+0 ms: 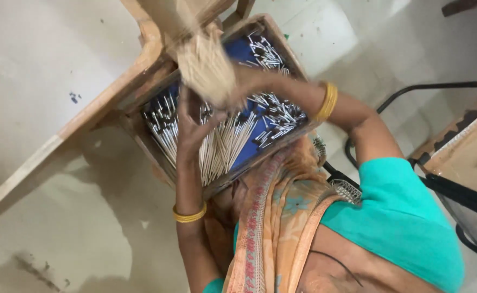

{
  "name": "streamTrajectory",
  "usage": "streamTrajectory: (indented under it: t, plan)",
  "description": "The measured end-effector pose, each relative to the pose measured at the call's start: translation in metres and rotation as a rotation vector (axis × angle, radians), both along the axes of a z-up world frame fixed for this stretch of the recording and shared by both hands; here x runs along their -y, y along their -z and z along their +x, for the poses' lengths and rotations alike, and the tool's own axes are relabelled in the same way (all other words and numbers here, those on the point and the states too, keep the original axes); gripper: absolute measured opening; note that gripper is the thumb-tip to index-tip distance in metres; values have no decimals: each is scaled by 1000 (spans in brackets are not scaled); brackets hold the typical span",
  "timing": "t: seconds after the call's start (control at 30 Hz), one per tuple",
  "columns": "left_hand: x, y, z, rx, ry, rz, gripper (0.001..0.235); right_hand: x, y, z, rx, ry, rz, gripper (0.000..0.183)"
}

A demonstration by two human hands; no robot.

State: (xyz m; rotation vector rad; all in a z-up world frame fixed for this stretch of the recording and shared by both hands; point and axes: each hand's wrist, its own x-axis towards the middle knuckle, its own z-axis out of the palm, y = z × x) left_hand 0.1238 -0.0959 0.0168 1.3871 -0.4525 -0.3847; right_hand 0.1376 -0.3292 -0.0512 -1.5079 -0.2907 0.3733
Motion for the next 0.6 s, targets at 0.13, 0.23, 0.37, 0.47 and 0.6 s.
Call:
streamTrajectory:
  t: [0.13,0.23,0.37,0.47,0.6]
  plan:
    - [-26,66,-53,-344,122,55,82,-68,107,-92,-649,-403,389,103]
    - [-39,119,-92,-597,85,-142,49,-78,118,-127,-426,-416,12,96]
    - [-58,144,-102,-934,-213,-366,31,-69,-13,-74,-399,-484,-697,73]
    - [-47,121,-106,-906,-184,-232,41,-60,-22,-41,-165,-30,-606,79]
    - [-42,129,-126,-795,-5,-310,42,-86,-4,-35,290,-33,-252,81]
